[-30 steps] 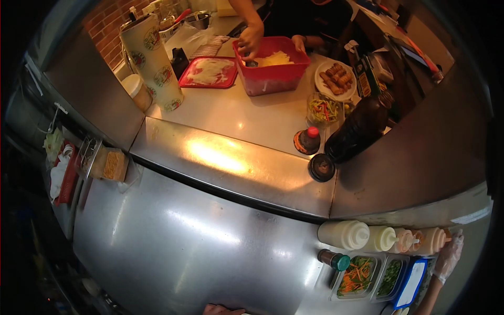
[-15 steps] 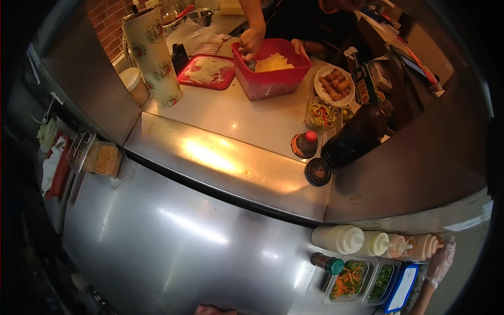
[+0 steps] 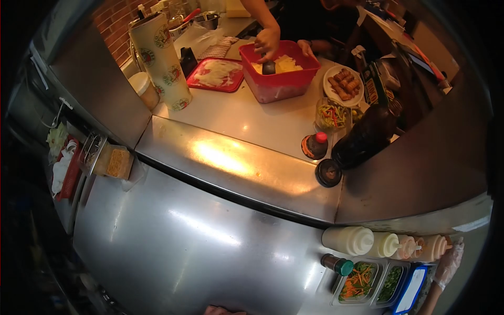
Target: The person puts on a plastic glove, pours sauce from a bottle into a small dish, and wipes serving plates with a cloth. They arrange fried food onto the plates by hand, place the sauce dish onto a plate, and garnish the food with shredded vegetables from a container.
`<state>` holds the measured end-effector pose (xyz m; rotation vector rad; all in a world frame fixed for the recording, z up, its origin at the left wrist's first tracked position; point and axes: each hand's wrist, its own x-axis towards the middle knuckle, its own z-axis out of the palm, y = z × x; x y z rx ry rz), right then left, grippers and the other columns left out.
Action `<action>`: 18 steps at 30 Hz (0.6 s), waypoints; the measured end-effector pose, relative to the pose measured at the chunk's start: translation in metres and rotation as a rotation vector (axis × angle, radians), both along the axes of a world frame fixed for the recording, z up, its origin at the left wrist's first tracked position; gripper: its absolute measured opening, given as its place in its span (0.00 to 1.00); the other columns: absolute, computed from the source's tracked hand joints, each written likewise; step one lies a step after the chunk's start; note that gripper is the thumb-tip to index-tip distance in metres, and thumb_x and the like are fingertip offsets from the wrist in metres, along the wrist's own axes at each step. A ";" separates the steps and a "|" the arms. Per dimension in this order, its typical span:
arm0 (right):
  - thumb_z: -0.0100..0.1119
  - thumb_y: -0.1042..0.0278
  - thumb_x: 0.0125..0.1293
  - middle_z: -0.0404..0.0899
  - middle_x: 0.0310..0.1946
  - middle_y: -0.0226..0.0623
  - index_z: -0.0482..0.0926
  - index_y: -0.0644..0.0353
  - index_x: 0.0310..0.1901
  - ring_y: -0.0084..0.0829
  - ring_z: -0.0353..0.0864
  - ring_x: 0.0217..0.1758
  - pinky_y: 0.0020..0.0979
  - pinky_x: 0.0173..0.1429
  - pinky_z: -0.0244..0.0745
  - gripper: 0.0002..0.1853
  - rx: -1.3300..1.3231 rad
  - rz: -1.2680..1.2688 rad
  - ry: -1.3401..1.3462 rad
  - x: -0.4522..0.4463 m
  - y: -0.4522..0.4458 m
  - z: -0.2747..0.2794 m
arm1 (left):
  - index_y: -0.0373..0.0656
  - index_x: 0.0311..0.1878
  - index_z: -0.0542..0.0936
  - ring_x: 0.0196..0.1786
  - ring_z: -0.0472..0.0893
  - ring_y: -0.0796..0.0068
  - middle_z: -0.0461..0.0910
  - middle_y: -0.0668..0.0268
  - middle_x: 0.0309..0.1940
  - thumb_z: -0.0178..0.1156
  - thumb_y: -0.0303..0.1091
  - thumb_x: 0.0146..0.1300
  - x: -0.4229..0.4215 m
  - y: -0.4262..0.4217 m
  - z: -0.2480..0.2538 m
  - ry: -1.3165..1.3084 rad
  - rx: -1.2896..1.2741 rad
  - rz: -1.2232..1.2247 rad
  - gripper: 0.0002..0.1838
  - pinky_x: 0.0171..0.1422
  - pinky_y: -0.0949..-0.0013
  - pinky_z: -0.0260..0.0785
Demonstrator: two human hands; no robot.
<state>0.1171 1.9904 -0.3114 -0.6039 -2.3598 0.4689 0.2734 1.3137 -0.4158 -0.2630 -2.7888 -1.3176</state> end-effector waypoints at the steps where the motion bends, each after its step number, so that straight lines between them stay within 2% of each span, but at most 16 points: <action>1: 0.43 0.61 0.79 0.66 0.71 0.50 0.65 0.72 0.69 0.39 0.64 0.73 0.36 0.76 0.56 0.26 0.052 0.019 -0.025 0.002 0.013 -0.003 | 0.44 0.46 0.85 0.33 0.77 0.64 0.84 0.67 0.33 0.67 0.31 0.55 0.000 0.001 -0.001 0.000 0.002 0.001 0.14 0.42 0.58 0.63; 3: 0.43 0.61 0.79 0.66 0.71 0.49 0.65 0.72 0.69 0.38 0.64 0.74 0.36 0.77 0.56 0.26 -0.047 0.091 0.055 0.003 0.020 -0.007 | 0.44 0.46 0.85 0.33 0.77 0.64 0.84 0.67 0.33 0.67 0.31 0.56 0.000 0.002 -0.001 -0.004 0.004 0.001 0.13 0.42 0.58 0.63; 4: 0.44 0.61 0.79 0.66 0.71 0.49 0.65 0.72 0.69 0.37 0.64 0.74 0.36 0.77 0.55 0.26 -0.199 0.144 0.160 0.002 0.021 -0.012 | 0.44 0.46 0.85 0.34 0.76 0.64 0.84 0.67 0.33 0.67 0.31 0.56 0.000 0.001 -0.001 -0.008 0.002 0.000 0.13 0.42 0.58 0.63; 6: 0.44 0.63 0.79 0.66 0.71 0.49 0.65 0.72 0.70 0.38 0.63 0.74 0.35 0.77 0.55 0.25 -0.231 0.158 0.188 0.002 0.023 -0.013 | 0.44 0.46 0.85 0.34 0.76 0.64 0.84 0.67 0.33 0.67 0.31 0.56 0.000 0.001 0.000 -0.010 -0.001 0.000 0.13 0.42 0.58 0.63; 9: 0.44 0.64 0.78 0.66 0.71 0.49 0.65 0.70 0.70 0.39 0.63 0.74 0.35 0.77 0.54 0.25 0.059 0.069 0.010 0.006 0.033 -0.012 | 0.43 0.46 0.85 0.34 0.76 0.64 0.84 0.66 0.34 0.66 0.31 0.57 -0.001 0.001 0.002 -0.007 0.000 0.001 0.13 0.42 0.58 0.63; 11: 0.45 0.64 0.78 0.66 0.71 0.49 0.65 0.69 0.70 0.40 0.64 0.74 0.35 0.77 0.54 0.25 0.158 0.047 -0.041 0.007 0.037 -0.013 | 0.43 0.46 0.85 0.34 0.76 0.64 0.84 0.66 0.34 0.66 0.31 0.57 -0.001 0.000 0.001 -0.008 0.009 -0.001 0.13 0.42 0.57 0.63; 16: 0.46 0.63 0.78 0.67 0.71 0.48 0.66 0.67 0.70 0.38 0.64 0.74 0.35 0.77 0.56 0.24 0.255 0.011 -0.096 0.006 0.028 -0.007 | 0.43 0.46 0.85 0.34 0.76 0.63 0.83 0.65 0.34 0.66 0.30 0.57 0.001 0.000 -0.002 -0.008 0.002 -0.006 0.13 0.42 0.57 0.63; 18: 0.46 0.62 0.78 0.67 0.70 0.47 0.67 0.66 0.70 0.37 0.65 0.73 0.34 0.76 0.57 0.24 0.111 0.042 -0.045 0.003 0.017 -0.003 | 0.43 0.46 0.85 0.34 0.76 0.62 0.83 0.65 0.34 0.66 0.30 0.56 0.002 0.000 -0.002 -0.017 -0.001 -0.008 0.13 0.43 0.57 0.63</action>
